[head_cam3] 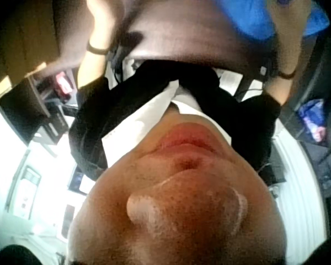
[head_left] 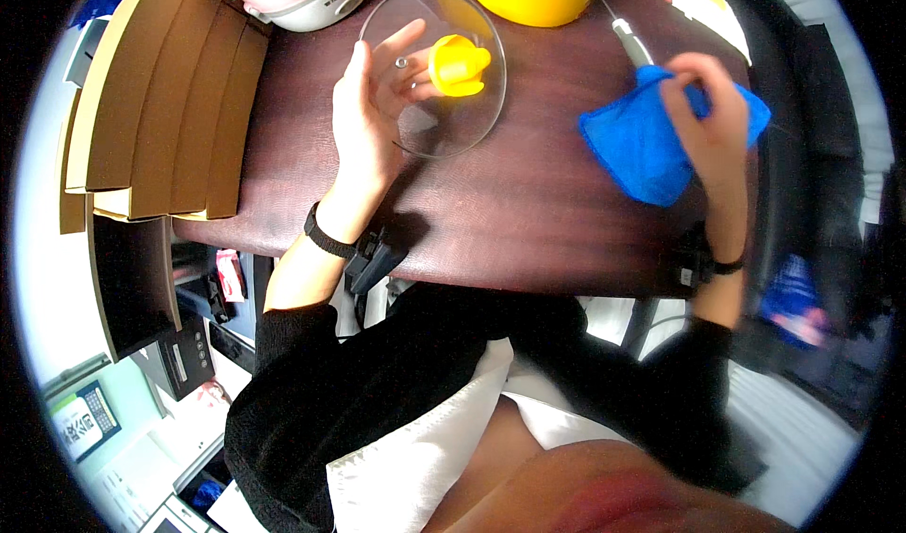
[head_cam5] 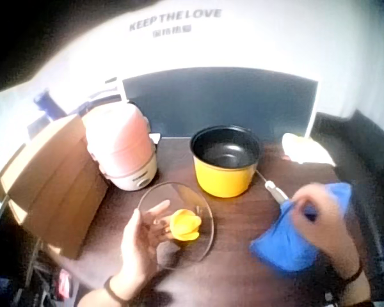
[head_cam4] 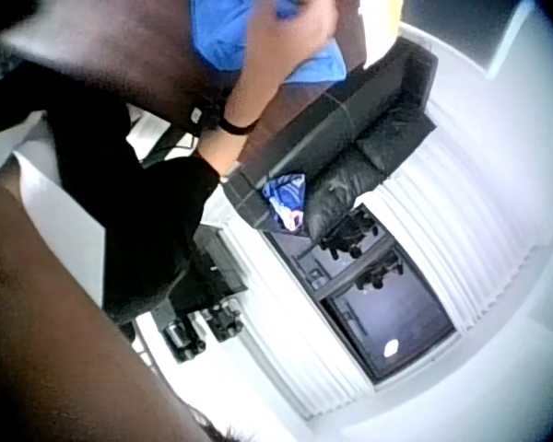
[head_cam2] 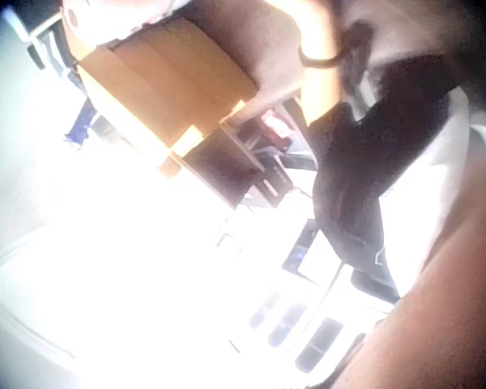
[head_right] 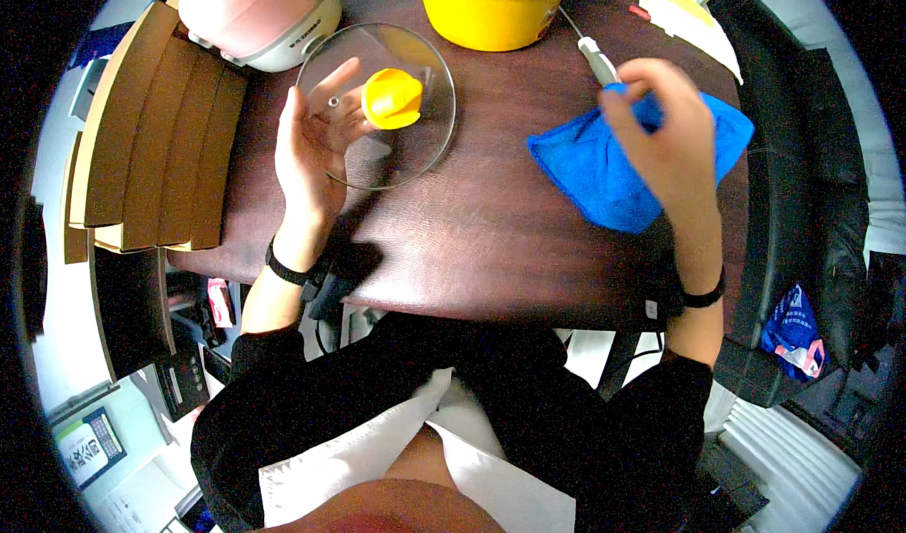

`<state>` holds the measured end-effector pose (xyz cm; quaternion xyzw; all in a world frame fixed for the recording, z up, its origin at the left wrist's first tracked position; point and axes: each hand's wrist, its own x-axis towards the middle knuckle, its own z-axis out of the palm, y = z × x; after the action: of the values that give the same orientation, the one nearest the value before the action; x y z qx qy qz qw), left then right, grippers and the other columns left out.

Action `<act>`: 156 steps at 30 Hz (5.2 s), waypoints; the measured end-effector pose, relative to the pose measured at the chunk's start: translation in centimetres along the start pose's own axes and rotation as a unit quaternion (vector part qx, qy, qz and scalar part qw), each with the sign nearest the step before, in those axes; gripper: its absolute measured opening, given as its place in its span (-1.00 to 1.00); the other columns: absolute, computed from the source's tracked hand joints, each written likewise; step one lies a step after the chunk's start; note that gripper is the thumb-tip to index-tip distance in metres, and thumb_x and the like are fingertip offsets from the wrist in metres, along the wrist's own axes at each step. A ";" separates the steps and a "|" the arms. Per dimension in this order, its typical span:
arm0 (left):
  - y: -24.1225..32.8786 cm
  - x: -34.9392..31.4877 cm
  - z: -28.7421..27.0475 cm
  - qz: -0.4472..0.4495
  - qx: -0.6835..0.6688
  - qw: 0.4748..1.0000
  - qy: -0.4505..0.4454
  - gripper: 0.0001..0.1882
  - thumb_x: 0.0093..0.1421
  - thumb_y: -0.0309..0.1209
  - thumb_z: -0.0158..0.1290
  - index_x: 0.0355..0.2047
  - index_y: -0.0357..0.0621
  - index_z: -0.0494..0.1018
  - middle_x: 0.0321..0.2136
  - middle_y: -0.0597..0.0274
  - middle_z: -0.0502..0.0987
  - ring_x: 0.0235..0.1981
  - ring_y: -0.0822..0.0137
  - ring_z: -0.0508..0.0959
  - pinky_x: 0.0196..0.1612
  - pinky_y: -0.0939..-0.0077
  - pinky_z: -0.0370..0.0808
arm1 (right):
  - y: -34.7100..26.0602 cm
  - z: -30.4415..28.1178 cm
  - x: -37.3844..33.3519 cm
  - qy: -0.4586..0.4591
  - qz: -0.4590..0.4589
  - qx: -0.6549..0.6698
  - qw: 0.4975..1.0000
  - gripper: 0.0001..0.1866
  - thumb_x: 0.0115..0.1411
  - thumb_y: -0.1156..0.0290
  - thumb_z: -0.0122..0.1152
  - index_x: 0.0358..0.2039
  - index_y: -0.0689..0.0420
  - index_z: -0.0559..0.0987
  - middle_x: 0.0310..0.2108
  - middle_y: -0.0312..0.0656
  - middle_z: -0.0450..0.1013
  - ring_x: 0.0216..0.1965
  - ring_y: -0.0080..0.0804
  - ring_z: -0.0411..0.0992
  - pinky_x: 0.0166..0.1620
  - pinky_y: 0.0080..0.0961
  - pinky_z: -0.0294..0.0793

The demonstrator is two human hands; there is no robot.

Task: The person inserts a small white component into a yellow plastic part, then uses a screwdriver to tighten a screw into the center of the yellow part. Finally, the person wipes the yellow part with a blue cloth.

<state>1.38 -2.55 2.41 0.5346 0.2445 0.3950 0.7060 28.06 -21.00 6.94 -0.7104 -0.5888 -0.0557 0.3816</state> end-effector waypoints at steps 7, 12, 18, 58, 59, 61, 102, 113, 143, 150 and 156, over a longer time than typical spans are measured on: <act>0.0 -0.3 0.5 0.035 -0.021 0.999 0.017 -0.32 0.38 0.04 -0.33 0.08 -0.38 0.38 -0.08 -0.08 0.54 -0.12 0.23 0.55 -0.02 0.37 0.45 | -7.1 6.6 2.1 -0.182 -0.022 -0.005 0.983 -0.53 0.04 -0.11 0.30 -0.52 0.07 0.48 -0.74 -0.21 0.41 -0.67 -0.24 0.46 -0.55 -0.31 0.41; 0.2 -0.7 0.3 0.010 0.033 0.998 -0.058 -0.29 0.37 0.05 -0.38 0.15 -0.39 0.30 0.04 -0.07 0.47 -0.05 0.18 0.53 0.07 0.31 0.41 | -7.6 9.6 2.8 -0.085 -0.134 -0.066 0.985 -0.52 0.01 -0.11 0.31 -0.46 0.10 0.48 -0.63 -0.13 0.47 -0.61 -0.17 0.51 -0.50 -0.29 0.49; 0.6 -1.2 0.6 0.017 -0.014 0.992 -0.125 -0.12 0.29 0.20 -0.42 0.21 -0.46 0.19 0.08 -0.15 0.43 0.07 0.06 0.47 0.17 0.19 0.33 | -6.1 10.3 3.1 -0.125 -0.127 0.040 0.983 -0.55 0.06 -0.04 0.30 -0.44 0.14 0.46 -0.62 -0.12 0.46 -0.59 -0.18 0.50 -0.51 -0.34 0.46; 1.5 -1.9 1.6 0.297 0.410 0.832 -0.229 -0.62 0.08 -0.46 0.04 -0.05 -0.24 0.51 0.00 -0.05 0.51 -0.08 0.00 0.57 -0.03 0.26 0.50 | -5.4 5.6 6.9 0.072 -0.080 0.118 0.987 -0.66 0.27 0.19 0.15 -0.48 0.21 0.54 -0.70 -0.08 0.37 -0.66 -0.45 0.38 -0.54 -0.47 0.33; 1.5 -1.9 1.7 0.295 0.408 0.834 -0.225 -0.66 0.11 -0.46 0.03 -0.09 -0.27 0.51 -0.06 -0.06 0.54 -0.09 -0.01 0.57 -0.01 0.24 0.49 | -5.2 4.1 8.2 0.038 -0.075 0.062 0.995 -0.65 0.26 0.17 0.15 -0.48 0.21 0.54 -0.69 -0.08 0.39 -0.66 -0.43 0.40 -0.53 -0.46 0.34; 1.4 -1.8 1.7 0.297 0.402 0.835 -0.232 -0.68 0.11 -0.46 0.02 -0.11 -0.27 0.52 -0.12 -0.07 0.56 -0.13 -0.01 0.58 -0.04 0.25 0.50 | -5.4 1.9 11.4 -0.014 -0.053 -0.068 0.996 -0.58 0.25 0.06 0.14 -0.48 0.22 0.54 -0.67 -0.03 0.42 -0.63 -0.36 0.46 -0.51 -0.46 0.38; 1.0 1.3 -1.8 0.338 0.395 0.848 0.105 0.48 -0.36 0.15 0.43 0.35 -0.29 -0.24 0.34 -0.20 -0.12 0.35 -0.07 0.00 0.32 0.10 0.08 | -10.2 16.4 13.0 -0.264 0.211 0.528 0.779 -0.53 0.32 -0.08 -0.02 -0.36 0.12 0.49 -0.57 -0.32 0.36 -0.68 -0.58 0.28 -0.60 -0.61 0.30; -0.6 1.9 -2.0 0.245 0.501 0.820 0.130 0.09 -0.18 0.06 0.37 0.25 -0.25 0.16 0.20 -0.30 0.20 0.26 -0.19 0.17 0.29 0.05 0.13 | -4.2 23.2 10.0 -0.336 0.385 0.615 0.601 -0.85 0.31 0.29 -0.03 -0.34 0.04 0.46 -0.58 -0.41 0.37 -0.65 -0.62 0.31 -0.63 -0.70 0.33; 3.5 4.2 -3.7 0.201 0.543 0.815 -0.028 -0.35 0.06 -0.06 0.25 0.04 -0.26 0.44 0.05 -0.20 0.43 0.11 -0.02 0.44 0.12 0.25 0.39 | 12.4 -3.5 -8.2 -0.015 0.204 -0.318 0.926 -0.06 -0.08 -0.26 0.31 0.17 0.14 0.31 0.00 0.03 0.41 0.07 -0.01 0.38 0.08 -0.11 0.35; 2.8 2.1 7.5 0.090 0.491 0.812 -0.303 -0.21 0.04 0.09 0.21 0.02 -0.40 0.41 -0.04 -0.22 0.50 0.03 0.01 0.51 0.07 0.28 0.44 | 14.7 -2.1 -9.2 0.031 0.135 -0.256 0.957 -0.57 0.19 -0.04 0.16 -0.23 0.10 0.58 -0.28 -0.03 0.55 -0.22 -0.02 0.50 -0.19 -0.13 0.44; -4.7 6.3 13.5 0.034 0.563 0.730 -0.385 -0.08 -0.05 0.15 0.26 0.04 -0.48 0.37 -0.09 -0.35 0.50 -0.01 -0.03 0.53 0.06 0.30 0.45 | 14.2 -3.0 -9.2 0.062 0.204 -0.110 0.971 -0.63 0.22 0.10 0.18 -0.23 0.18 0.57 -0.42 0.07 0.50 -0.38 -0.10 0.52 -0.31 -0.33 0.45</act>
<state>16.69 -5.52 2.63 0.9486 0.1112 -0.0307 0.2949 38.92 -30.31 -2.61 -0.8483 -0.3969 -0.0848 0.3400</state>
